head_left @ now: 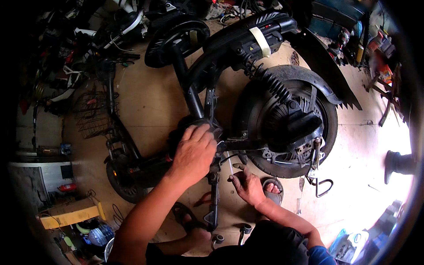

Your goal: The person sits on the floor to work on the rear wheel and brake assembly of an electric scooter using pliers and a screwdriver. They then stand up to adjust the handlebars and front basket, and finally inspect the rear license plate.

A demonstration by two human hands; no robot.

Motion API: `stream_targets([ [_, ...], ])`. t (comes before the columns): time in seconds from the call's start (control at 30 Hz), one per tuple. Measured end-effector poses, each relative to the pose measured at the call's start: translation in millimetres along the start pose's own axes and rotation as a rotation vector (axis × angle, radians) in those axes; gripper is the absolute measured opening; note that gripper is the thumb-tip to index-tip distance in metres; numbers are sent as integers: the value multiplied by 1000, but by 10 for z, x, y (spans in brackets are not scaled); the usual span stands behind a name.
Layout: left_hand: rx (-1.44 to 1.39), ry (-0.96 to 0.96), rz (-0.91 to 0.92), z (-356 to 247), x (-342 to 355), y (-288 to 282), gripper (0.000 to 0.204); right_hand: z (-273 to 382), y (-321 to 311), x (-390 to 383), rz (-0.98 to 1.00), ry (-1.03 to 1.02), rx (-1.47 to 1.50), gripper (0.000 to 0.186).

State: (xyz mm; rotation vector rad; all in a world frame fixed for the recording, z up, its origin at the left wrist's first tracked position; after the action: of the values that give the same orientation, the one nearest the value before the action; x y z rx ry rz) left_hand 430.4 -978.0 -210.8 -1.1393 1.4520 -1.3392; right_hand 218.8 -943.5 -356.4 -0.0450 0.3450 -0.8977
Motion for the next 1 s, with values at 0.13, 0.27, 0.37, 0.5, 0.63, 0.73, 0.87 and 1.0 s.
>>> stream_targets([
  [0.13,-88,16,13,-70,-217,-70,19,103,-54,66,27,-148,21,23],
  [0.27,-189,38,47,-73,-382,48,13,161,-90,76,74,-169,-42,17],
  [0.37,-345,-38,73,-105,-432,83,13,195,-125,85,43,-241,-41,17],
  [0.5,-653,-137,42,-109,-322,219,18,234,-149,223,-99,-456,-75,13],
  [0.63,-884,-297,140,-28,-183,354,21,401,-141,326,-242,-517,-72,12],
  [0.73,-1074,-347,144,44,-160,457,22,509,-178,333,-335,-522,-62,11],
  [0.87,-1256,-356,-32,3,-149,471,20,500,-189,316,-234,-290,159,10],
  [1.0,-1028,-279,-133,26,-148,497,19,480,-153,301,-208,-195,297,9],
])
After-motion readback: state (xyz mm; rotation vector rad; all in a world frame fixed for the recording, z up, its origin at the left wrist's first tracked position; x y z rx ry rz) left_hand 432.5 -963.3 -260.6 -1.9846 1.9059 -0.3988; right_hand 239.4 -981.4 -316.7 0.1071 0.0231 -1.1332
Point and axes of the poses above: each hand's wrist, its own x-axis towards the middle knuckle, its own y-axis out of the palm, z = x × y, the point moved 1 cm from there along x, towards the middle knuckle, and after that the axes turned 1 degree about -x, right-handed, at the moved point
